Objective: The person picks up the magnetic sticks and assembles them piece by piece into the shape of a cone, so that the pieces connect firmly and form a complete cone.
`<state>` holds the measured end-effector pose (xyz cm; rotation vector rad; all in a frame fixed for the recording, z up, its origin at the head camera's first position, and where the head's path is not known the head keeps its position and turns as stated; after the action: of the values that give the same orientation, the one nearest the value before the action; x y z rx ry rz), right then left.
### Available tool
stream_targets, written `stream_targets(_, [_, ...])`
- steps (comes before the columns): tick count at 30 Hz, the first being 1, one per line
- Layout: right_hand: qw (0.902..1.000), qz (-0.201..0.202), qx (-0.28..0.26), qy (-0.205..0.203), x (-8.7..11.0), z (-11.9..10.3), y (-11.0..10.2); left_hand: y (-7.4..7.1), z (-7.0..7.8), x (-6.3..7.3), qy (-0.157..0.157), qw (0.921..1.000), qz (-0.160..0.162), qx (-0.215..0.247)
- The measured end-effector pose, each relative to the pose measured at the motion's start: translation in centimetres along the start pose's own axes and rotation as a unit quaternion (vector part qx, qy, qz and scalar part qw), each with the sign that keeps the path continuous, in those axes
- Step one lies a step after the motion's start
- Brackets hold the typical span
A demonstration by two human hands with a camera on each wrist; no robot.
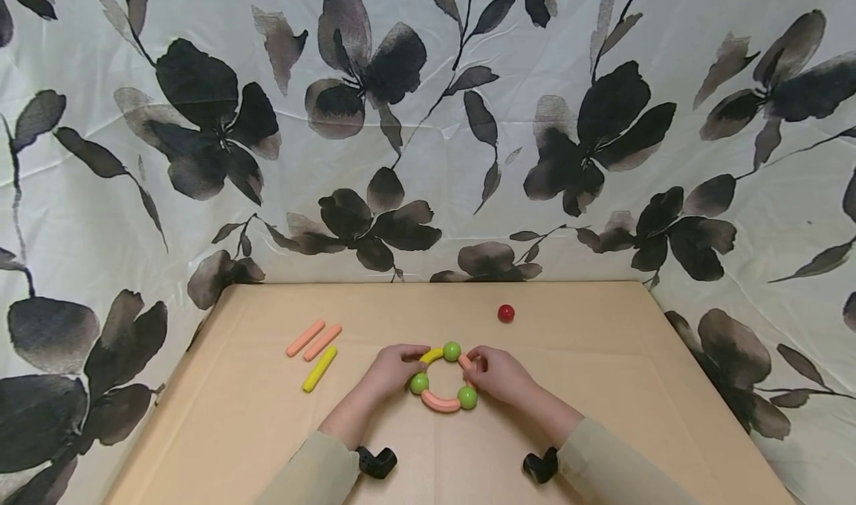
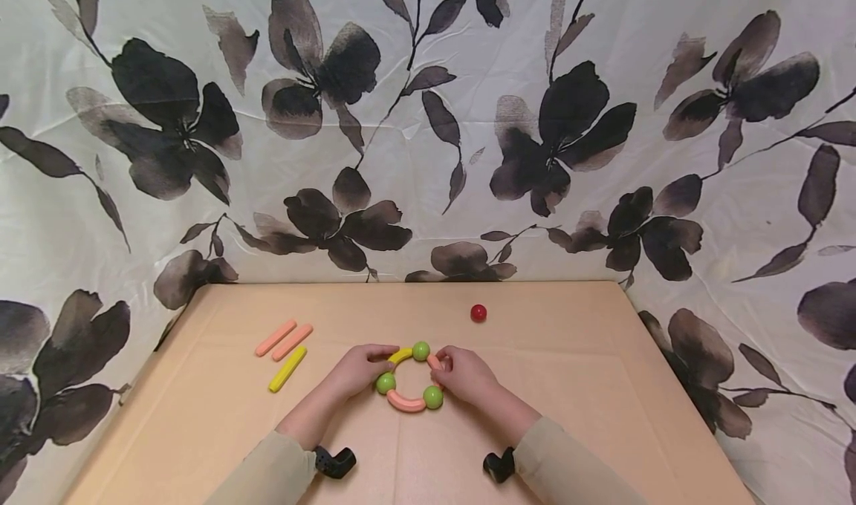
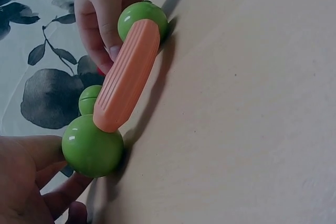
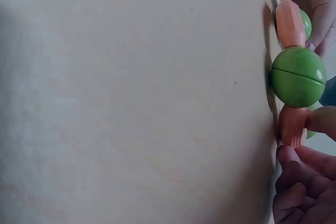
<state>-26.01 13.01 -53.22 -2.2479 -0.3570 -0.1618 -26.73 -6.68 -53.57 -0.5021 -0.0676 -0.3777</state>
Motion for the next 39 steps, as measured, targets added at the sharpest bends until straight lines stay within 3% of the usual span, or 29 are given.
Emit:
stream_targets(7, [0.9999, 0.003, 0.003, -0.009, -0.4, -0.4, -0.2, -0.1, 0.2, 0.4, 0.005, 0.9997, 0.0, -0.022])
stream_targets(15, [0.9995, 0.017, -0.016, -0.02, -1.7, -0.6, -0.6, -0.5, 0.1, 0.6, -0.013, 0.9995, 0.022, -0.016])
stream_targets(31, [0.9978, 0.0, -0.052, -0.042, -2.5, -0.7, -0.5, -0.9, -0.1, 0.7, -0.016, 0.9989, 0.04, -0.018])
stream_targets(35, [0.997, -0.007, -0.067, -0.037, -2.6, -0.3, -0.5, -1.6, -0.3, 1.1, -0.019, 0.9975, 0.057, -0.036])
stream_targets(39, [0.9963, -0.015, -0.081, -0.026, -2.7, 0.1, -0.4, -3.2, -0.4, 2.0, -0.019, 0.995, 0.08, -0.057])
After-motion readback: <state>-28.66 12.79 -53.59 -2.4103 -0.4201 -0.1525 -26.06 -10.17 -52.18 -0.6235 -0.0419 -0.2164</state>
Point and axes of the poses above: each hand's wrist, its own x-axis away from the middle knuckle, its own y-axis out of the palm, z = x × y, the point moved 9 cm from there along -x, towards the middle knuckle, and after that the axes turned 3 degrees about -z, right-handed, at the moved point
